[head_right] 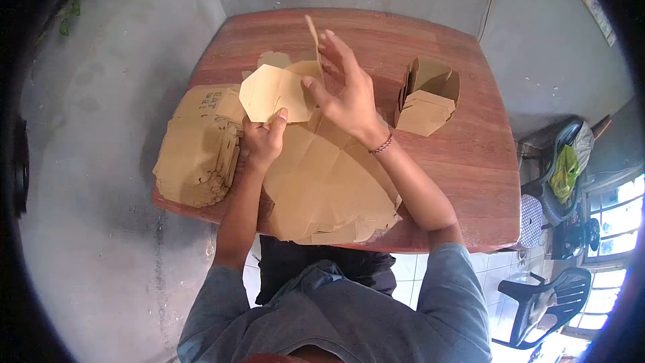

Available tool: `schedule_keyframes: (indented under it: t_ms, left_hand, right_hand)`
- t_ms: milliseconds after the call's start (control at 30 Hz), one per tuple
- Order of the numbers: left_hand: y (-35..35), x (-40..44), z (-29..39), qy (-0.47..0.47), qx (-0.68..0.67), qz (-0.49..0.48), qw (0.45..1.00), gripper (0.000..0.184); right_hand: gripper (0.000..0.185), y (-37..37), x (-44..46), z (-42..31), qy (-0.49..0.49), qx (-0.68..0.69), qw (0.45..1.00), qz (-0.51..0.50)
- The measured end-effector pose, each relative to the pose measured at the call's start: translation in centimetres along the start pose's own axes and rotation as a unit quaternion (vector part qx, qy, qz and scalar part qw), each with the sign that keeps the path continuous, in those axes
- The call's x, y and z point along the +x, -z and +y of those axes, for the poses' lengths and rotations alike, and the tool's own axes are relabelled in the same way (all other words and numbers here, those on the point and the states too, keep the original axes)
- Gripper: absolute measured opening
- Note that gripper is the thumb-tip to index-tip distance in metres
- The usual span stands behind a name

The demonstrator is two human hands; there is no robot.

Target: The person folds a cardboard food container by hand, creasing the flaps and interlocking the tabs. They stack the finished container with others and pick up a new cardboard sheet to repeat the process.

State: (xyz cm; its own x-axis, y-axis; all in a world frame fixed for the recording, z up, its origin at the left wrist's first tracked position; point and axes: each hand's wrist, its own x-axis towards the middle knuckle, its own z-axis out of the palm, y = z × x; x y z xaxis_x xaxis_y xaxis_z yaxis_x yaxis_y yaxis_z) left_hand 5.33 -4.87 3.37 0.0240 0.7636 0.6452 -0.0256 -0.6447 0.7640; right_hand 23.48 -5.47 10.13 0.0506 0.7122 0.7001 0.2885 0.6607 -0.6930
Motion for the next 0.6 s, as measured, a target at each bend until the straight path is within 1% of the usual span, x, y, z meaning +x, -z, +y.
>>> schedule_keyframes:
  t_ms: [33, 67, 133, 167, 233, 267, 300, 367, 400, 467, 500, 567, 600]
  left_hand:
    - [-0.1, 0.1, 0.2, -0.018, 0.005, 0.008, 1.0, 0.013]
    - [-0.2, 0.2, 0.4, -0.036, 0.01, 0.016, 0.999, 0.013]
    - [0.0, 0.3, -0.2, -0.049, 0.027, 0.007, 0.998, 0.013]
    - [0.3, 0.2, -0.4, -0.058, 0.045, -0.002, 0.997, 0.014]
    - [0.7, 0.2, -0.5, -0.052, 0.055, -0.01, 0.997, 0.014]
    - [0.9, 0.2, -0.6, -0.047, 0.063, -0.018, 0.997, 0.014]
    - [1.1, 0.2, -0.4, -0.047, 0.062, -0.019, 0.997, 0.014]
    - [1.5, 0.1, 0.0, -0.006, 0.035, -0.042, 0.998, 0.022]
    - [1.5, 0.2, 0.1, -0.007, 0.035, -0.043, 0.998, 0.022]
    - [1.5, 0.5, 0.3, -0.008, 0.001, -0.028, 1.0, 0.018]
    - [1.8, 0.5, 0.1, -0.008, 0.0, -0.029, 1.0, 0.018]
    - [2.5, 0.7, -0.4, 0.014, 0.011, -0.07, 0.997, 0.015]
    - [2.4, 0.6, -0.2, 0.015, 0.011, -0.073, 0.997, 0.015]
  right_hand:
    - [0.074, -0.1, -0.1, -0.3, 0.021, -0.013, 1.0, -0.012]
    - [0.074, 0.0, -0.1, -0.6, 0.024, -0.013, 1.0, -0.012]
    - [0.054, 0.3, -0.4, -1.1, -0.019, -0.052, 0.994, -0.096]
    - [0.054, 0.2, -0.6, -1.2, -0.019, -0.052, 0.994, -0.096]
    - [0.041, -0.1, -1.0, -1.0, 0.055, -0.072, 0.989, -0.118]
    - [0.042, -0.1, -0.9, -0.8, 0.107, -0.081, 0.983, -0.123]
    - [0.042, 0.1, -0.7, -1.0, 0.107, -0.082, 0.983, -0.121]
    - [0.044, 0.8, -0.2, -1.5, 0.131, -0.074, 0.969, -0.195]
    - [0.044, 1.1, 0.0, -1.4, 0.132, -0.074, 0.969, -0.194]
    - [0.042, 1.6, 0.4, -1.2, 0.197, -0.108, 0.948, -0.225]
    - [0.042, 1.7, 0.4, -1.0, 0.196, -0.108, 0.949, -0.224]
    - [0.038, 1.8, 0.3, -0.6, 0.079, -0.03, 0.966, -0.245]
    - [0.038, 2.0, 0.3, -0.7, 0.077, -0.03, 0.966, -0.244]
